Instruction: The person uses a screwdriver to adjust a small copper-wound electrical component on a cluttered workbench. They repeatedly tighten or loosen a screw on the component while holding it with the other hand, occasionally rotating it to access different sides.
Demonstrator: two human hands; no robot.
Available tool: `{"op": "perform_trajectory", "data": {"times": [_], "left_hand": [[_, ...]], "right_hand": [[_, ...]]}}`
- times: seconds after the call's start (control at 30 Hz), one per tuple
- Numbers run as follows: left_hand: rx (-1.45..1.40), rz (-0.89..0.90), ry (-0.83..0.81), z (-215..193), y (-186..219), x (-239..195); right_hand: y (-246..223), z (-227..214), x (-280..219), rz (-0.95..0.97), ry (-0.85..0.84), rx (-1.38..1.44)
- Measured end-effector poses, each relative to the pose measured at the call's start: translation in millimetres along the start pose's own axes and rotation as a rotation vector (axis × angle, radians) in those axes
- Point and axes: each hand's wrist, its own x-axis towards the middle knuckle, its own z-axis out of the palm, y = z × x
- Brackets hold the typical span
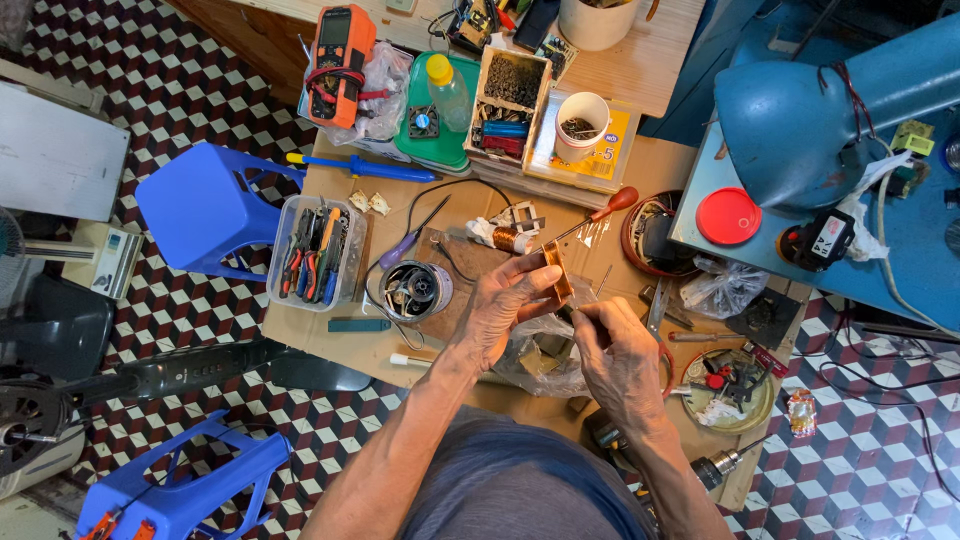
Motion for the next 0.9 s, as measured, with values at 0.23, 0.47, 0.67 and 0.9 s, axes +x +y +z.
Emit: {"op": "perform_trajectory", "data": {"times": [0.23, 0.47, 0.67, 0.9], "left_hand": [[0.001, 0.034, 0.037, -0.6, -4.0, 1.4], [-0.034, 0.015, 0.015, 0.2, -4.2, -2.3], [-0.054, -0.039, -0.001, 2.1, -0.7, -6.0], [-0.038, -0.064, -0.101, 4.3, 21.5, -19.9]], "right_hand": [[0.8, 0.1, -0.8, 0.014, -0.014, 0.001], [3.5, 3.5, -1.6, 0.06, -0.033, 0.056], [16.8, 8.5, -3.6, 0.113, -0.055, 0.118], [45.9, 13.9, 16.8, 0.152, -0.213, 0.261]]}}
